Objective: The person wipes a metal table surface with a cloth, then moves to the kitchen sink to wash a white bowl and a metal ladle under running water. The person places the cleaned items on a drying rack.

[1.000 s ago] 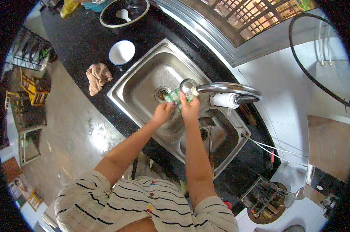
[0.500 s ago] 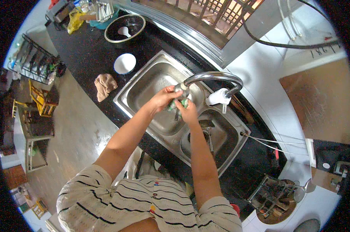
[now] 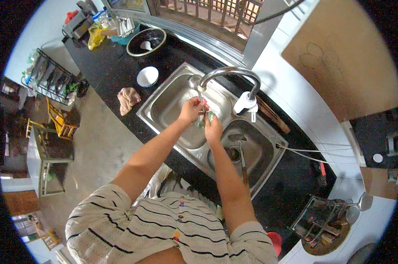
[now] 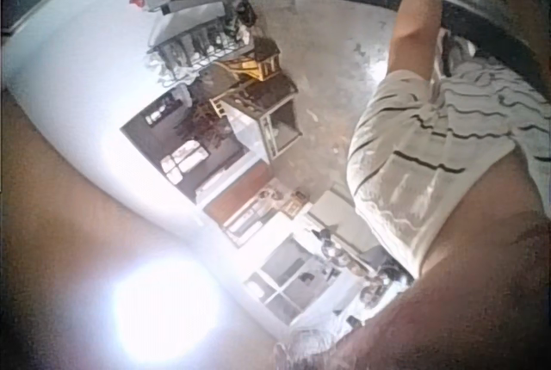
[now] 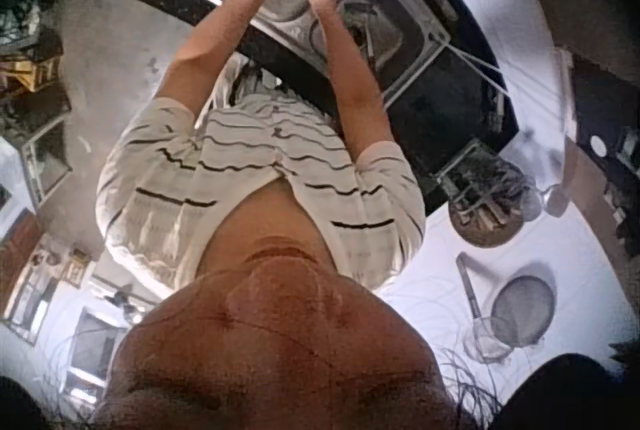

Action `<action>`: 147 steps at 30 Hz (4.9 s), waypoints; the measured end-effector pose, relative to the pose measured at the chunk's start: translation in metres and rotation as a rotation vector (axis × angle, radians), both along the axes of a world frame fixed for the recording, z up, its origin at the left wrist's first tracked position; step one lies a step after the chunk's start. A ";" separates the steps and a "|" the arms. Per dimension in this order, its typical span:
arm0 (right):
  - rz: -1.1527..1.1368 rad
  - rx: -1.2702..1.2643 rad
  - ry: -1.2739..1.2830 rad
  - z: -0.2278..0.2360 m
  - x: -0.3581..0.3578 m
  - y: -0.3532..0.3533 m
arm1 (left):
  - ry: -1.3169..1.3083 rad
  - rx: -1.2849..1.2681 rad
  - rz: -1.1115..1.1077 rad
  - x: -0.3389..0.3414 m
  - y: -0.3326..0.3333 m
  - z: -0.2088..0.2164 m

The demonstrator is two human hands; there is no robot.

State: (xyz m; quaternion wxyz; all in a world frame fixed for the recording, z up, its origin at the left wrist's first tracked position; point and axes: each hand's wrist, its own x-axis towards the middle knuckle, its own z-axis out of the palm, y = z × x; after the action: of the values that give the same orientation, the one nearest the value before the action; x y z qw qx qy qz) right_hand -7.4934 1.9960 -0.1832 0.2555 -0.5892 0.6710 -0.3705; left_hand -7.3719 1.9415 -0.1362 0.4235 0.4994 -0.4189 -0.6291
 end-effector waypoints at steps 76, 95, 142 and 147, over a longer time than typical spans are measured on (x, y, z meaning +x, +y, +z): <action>0.280 0.131 0.310 0.001 0.056 -0.102 | 0.651 0.778 0.268 0.012 -0.046 -0.087; 0.221 -0.092 -0.034 0.029 0.011 -0.098 | -0.339 0.231 0.544 0.067 -0.059 -0.102; 0.225 0.581 -0.841 0.026 0.042 -0.097 | -0.302 0.038 -0.384 0.031 0.008 -0.045; -0.098 0.203 -0.531 -0.043 0.051 -0.083 | -0.445 -0.240 -0.273 0.019 0.030 -0.097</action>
State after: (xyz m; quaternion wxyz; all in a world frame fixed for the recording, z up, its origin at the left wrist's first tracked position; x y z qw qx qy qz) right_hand -7.4421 1.9134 -0.2265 0.4616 -0.4098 0.6420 -0.4547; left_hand -7.3524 1.9712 -0.2333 0.2887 0.5106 -0.6364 -0.5010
